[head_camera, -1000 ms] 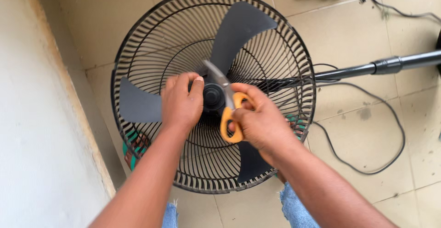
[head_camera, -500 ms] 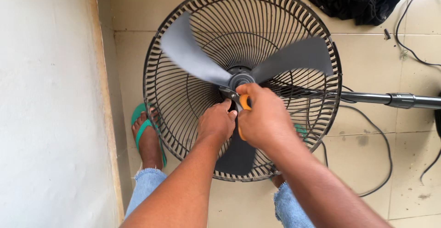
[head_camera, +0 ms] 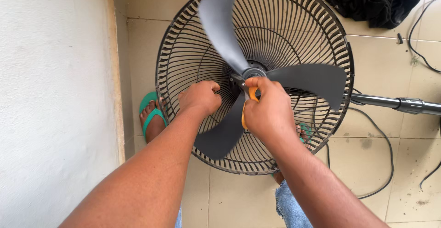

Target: The person uses a pair of scissors to unscrew the central nut of a standing fan, then removes the front grille. The fan blades and grille are handled directly, and the scissors are used as a makeshift tool to loosen the fastener.

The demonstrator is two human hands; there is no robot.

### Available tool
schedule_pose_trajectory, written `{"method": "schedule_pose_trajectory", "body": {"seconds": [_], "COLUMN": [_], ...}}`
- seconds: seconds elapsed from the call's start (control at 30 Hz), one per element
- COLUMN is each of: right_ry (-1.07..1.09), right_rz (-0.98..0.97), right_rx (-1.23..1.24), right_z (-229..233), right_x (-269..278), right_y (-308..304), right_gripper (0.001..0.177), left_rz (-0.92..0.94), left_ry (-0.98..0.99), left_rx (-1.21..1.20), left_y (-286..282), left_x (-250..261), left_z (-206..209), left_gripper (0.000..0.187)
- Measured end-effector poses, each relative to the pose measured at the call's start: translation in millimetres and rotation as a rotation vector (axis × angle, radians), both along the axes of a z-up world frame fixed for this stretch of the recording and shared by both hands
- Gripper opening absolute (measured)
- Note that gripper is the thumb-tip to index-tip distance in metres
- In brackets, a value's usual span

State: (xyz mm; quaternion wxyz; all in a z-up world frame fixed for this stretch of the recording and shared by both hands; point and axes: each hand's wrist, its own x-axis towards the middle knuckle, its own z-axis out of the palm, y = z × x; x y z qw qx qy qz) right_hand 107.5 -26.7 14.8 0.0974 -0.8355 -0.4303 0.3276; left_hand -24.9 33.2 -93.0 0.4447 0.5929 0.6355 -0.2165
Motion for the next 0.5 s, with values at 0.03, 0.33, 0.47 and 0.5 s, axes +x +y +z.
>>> {"method": "schedule_pose_trajectory", "body": {"seconds": [0.03, 0.33, 0.47, 0.5], "right_ry": [-0.014, -0.077, -0.081, -0.075], "right_rz": [-0.018, -0.003, 0.003, -0.007], "right_rx": [-0.066, -0.362, -0.329, -0.346], "right_z": [4.0, 20.5, 12.5, 12.2], "right_x": [0.3, -11.1, -9.5, -9.6], "right_y": [8.4, 34.4, 30.0, 30.2], "right_gripper": [0.042, 0.046, 0.043, 0.043], "left_rz": [-0.014, -0.113, -0.125, -0.119], "left_ry": [0.003, 0.016, -0.018, -0.021], "left_rx": [-0.040, -0.162, -0.133, -0.130], "left_y": [1.3, 8.7, 11.0, 9.5], "left_x": [0.9, 4.8, 2.6, 2.5], "left_z": [5.4, 16.1, 8.2, 8.0], "left_gripper": [0.040, 0.037, 0.043, 0.043]}}
